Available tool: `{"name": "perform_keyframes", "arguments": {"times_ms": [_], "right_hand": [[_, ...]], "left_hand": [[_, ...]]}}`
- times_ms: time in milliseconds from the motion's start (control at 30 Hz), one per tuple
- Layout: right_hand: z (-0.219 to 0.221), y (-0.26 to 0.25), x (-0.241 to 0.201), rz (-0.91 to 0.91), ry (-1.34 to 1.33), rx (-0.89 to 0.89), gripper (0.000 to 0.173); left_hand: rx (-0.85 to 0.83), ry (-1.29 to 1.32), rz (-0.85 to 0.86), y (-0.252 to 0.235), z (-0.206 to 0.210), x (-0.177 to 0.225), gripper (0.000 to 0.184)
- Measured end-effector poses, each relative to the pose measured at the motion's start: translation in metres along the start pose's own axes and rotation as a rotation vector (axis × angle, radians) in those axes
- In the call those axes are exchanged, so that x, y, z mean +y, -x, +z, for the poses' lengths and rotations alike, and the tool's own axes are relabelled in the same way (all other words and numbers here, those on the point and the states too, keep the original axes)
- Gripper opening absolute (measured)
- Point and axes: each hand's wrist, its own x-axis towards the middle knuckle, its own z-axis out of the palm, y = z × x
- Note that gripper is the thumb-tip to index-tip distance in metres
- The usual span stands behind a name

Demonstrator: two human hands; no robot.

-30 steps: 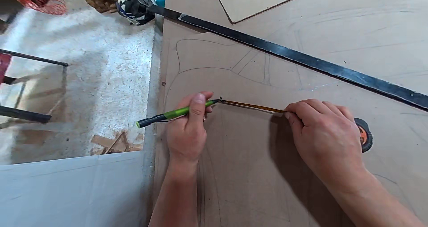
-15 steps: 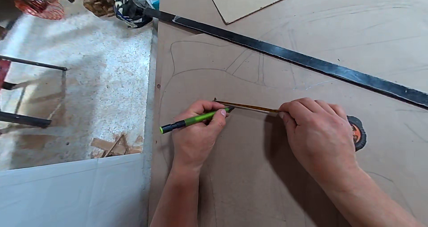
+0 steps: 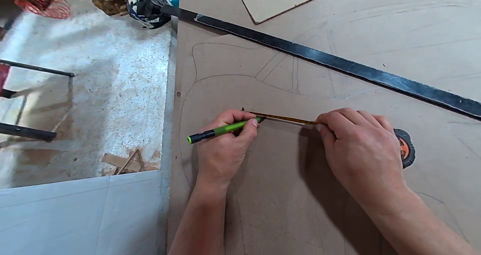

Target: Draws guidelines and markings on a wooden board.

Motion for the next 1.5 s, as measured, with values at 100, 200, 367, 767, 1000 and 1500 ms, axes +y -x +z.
{"name": "perform_keyframes", "arguments": {"times_ms": [100, 200, 367, 767, 1000, 1500], "right_hand": [[-0.0004, 0.0, 0.0003, 0.0, -0.004, -0.001, 0.018], [-0.0005, -0.0003, 0.0002, 0.004, -0.001, -0.004, 0.018], [0.0001, -0.0002, 0.0002, 0.003, 0.0, 0.002, 0.019], [-0.0003, -0.0003, -0.0001, 0.006, -0.005, -0.001, 0.018], [-0.0008, -0.0005, -0.0003, 0.006, 0.001, -0.01, 0.018], [0.0002, -0.0001, 0.0004, 0.0, 0.001, 0.0, 0.018]], "left_hand": [[0.004, -0.009, 0.001, -0.0001, 0.0002, -0.0003, 0.008], [0.003, -0.006, -0.011, -0.0001, 0.0003, 0.0005, 0.008], [0.008, -0.017, -0.009, -0.0002, 0.0006, 0.001, 0.008], [0.007, -0.033, -0.003, -0.0005, 0.0009, -0.0004, 0.007], [-0.001, -0.032, 0.001, -0.0002, 0.0002, 0.0001, 0.008], [0.0, -0.014, 0.01, -0.0007, 0.0014, -0.0015, 0.009]]}}
